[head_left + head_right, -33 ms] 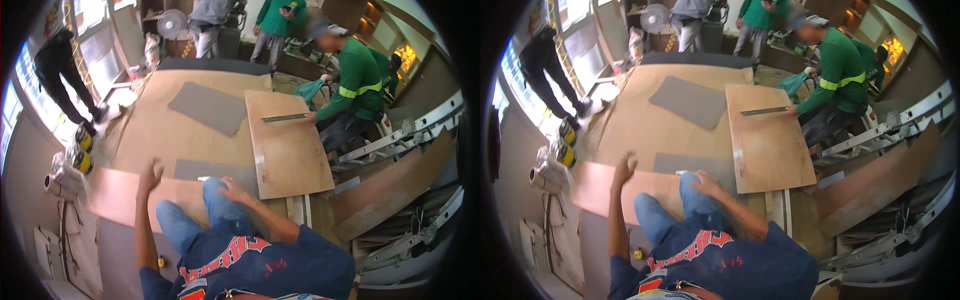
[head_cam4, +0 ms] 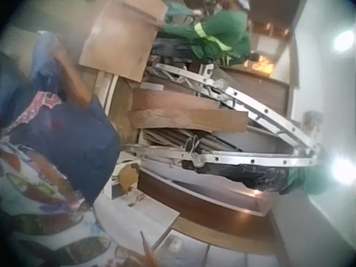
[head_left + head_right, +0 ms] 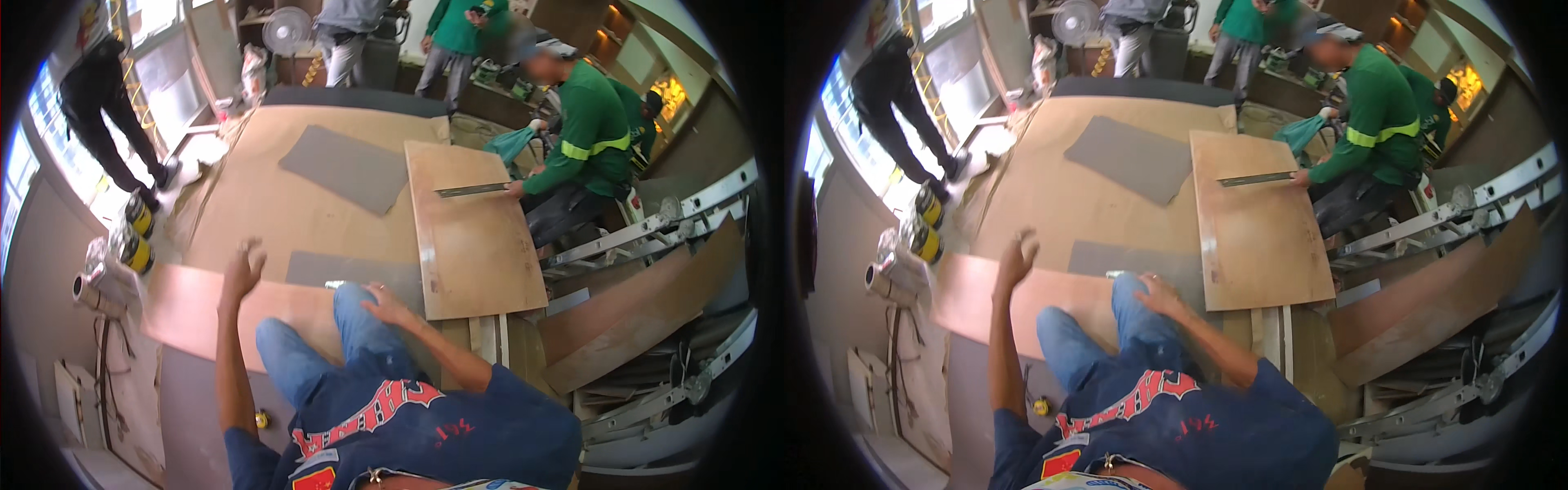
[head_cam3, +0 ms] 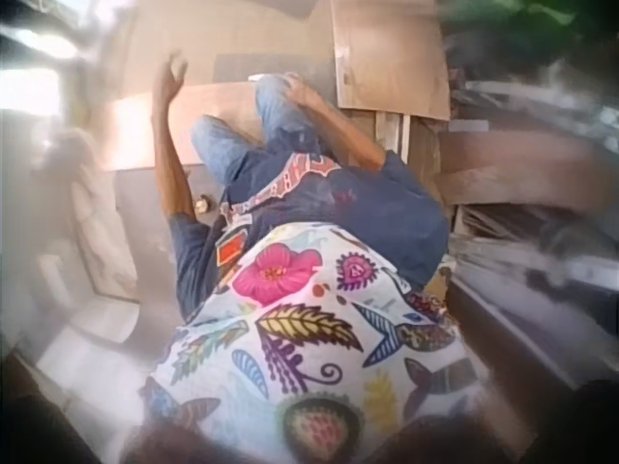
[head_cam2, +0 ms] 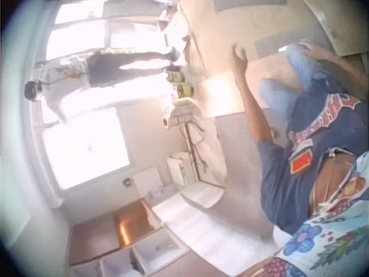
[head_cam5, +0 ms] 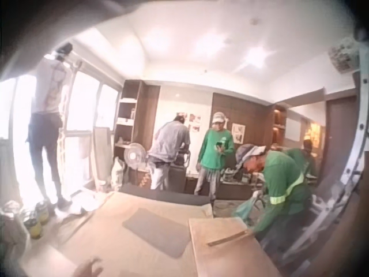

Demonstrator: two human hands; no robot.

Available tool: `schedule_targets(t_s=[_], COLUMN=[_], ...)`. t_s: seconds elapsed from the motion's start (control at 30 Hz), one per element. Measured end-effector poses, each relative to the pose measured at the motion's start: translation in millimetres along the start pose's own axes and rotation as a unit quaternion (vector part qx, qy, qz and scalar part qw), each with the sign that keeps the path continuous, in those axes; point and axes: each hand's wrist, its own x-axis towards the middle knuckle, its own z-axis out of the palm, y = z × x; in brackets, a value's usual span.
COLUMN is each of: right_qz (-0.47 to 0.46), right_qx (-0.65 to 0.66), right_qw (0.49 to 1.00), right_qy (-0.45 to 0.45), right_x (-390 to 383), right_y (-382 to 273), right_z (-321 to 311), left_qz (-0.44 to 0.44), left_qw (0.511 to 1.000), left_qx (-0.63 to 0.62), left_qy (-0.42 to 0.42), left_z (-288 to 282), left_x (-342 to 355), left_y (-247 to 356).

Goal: The person uses a utility knife to cut a large sheet of material on a workbench. They then handle a bundle of black cables, untangling and organizing them. Other workers are visible in the background.

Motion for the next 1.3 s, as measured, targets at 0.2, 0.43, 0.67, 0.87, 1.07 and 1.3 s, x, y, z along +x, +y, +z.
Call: schedule_targets(t_s=[0.2,0.43,0.67,0.87,1.07,1.3], right_qz=[0.036,0.149,0.219,0.142,0.081,0.2], right_qx=[0.029,0.09,-0.001,-0.105,0.052,0.001], right_qw=[0.998,0.985,0.973,0.983,0.991,0.978], right_qy=[-0.041,-0.006,0.076,0.055,-0.09,0.064], right_x=[-59.8,-128.2,-148.8,-103.5,-93.9,-143.6], right_y=[3.2,29.8,63.5,53.8,9.6,70.8], right_z=[4.2,0.7,-99.1,-114.5,-107.5,-161.0], left_qz=[-0.034,-0.189,-0.513,-0.468,-0.206,-0.177], left_qw=[0.982,0.977,0.825,0.844,0.97,0.97], left_qx=[-0.156,0.091,-0.235,-0.235,-0.124,-0.061], left_qy=[0.098,0.028,0.038,0.113,0.045,-0.153], left_z=[-90.1,21.1,107.1,71.8,48.4,63.0], left_x=[14.1,-164.4,-369.7,-305.8,-195.1,-141.5], left_y=[31.2,-168.7,-155.6,-139.5,-138.3,-0.4])
